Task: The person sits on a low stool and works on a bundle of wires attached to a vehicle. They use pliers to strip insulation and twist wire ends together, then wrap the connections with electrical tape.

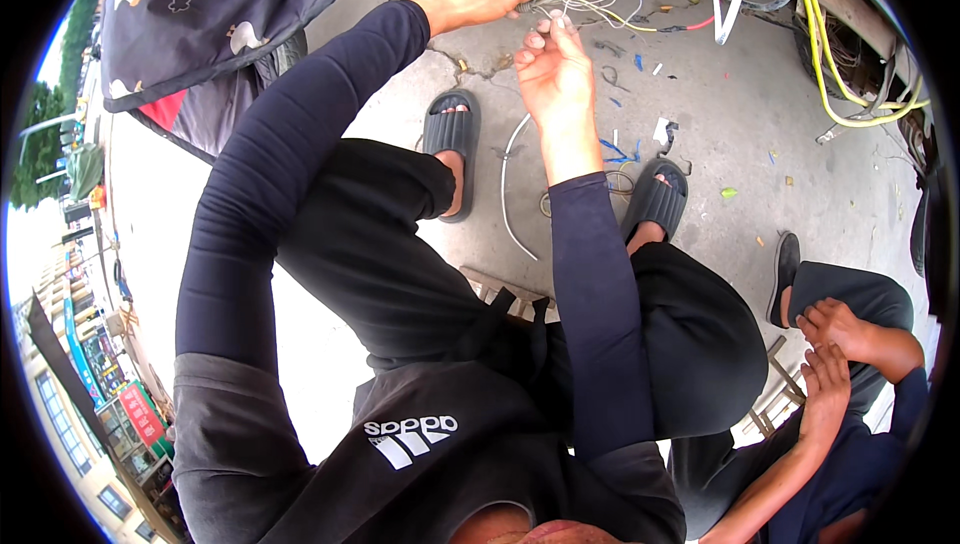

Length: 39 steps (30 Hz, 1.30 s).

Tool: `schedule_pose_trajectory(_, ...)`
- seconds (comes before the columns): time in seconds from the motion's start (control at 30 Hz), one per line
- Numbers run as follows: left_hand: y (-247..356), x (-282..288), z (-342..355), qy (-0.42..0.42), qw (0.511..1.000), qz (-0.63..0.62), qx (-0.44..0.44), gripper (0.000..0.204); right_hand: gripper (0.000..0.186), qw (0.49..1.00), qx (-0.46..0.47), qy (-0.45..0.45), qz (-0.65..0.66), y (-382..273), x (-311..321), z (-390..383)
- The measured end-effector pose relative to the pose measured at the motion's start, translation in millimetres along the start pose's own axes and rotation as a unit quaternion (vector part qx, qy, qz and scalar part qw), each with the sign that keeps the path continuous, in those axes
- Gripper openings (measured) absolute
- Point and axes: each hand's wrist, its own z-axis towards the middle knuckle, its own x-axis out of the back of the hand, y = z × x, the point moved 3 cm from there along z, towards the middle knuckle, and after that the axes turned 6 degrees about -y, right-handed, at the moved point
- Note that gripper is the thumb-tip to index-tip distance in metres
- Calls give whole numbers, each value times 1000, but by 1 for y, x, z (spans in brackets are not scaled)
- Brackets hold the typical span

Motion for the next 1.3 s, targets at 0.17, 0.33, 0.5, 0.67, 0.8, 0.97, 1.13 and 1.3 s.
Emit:
schedule_pose_trajectory(0.17,7,3,-3,7,998,61,-12,31,8,997,-64,-39,7,-18,-6,7)
schedule_pose_trajectory(0.33,11,4,2,20,991,121,-54,30,10,995,-49,-63,57,-19,4,19)
schedule_pose_trajectory(0.5,5,2,10,25,997,67,-23,30,12,999,-2,-45,3,-24,7,18)
schedule_pose_trajectory(0.67,2,4,10,-30,998,-47,-6,30,13,962,63,61,-260,-42,0,10)
schedule_pose_trajectory(0.8,-1,7,3,-40,995,-96,-9,30,17,932,95,123,-328,-43,-8,2)
schedule_pose_trajectory(0.97,8,1,-1,-30,998,-56,6,30,15,918,179,121,-332,-56,-17,-6)
schedule_pose_trajectory(1.13,1,1,2,-35,998,-58,7,28,20,880,213,108,-410,-67,-18,-6)
schedule_pose_trajectory(1.3,0,-1,8,-24,999,-38,-6,23,21,840,264,98,-464,-80,-15,-3)
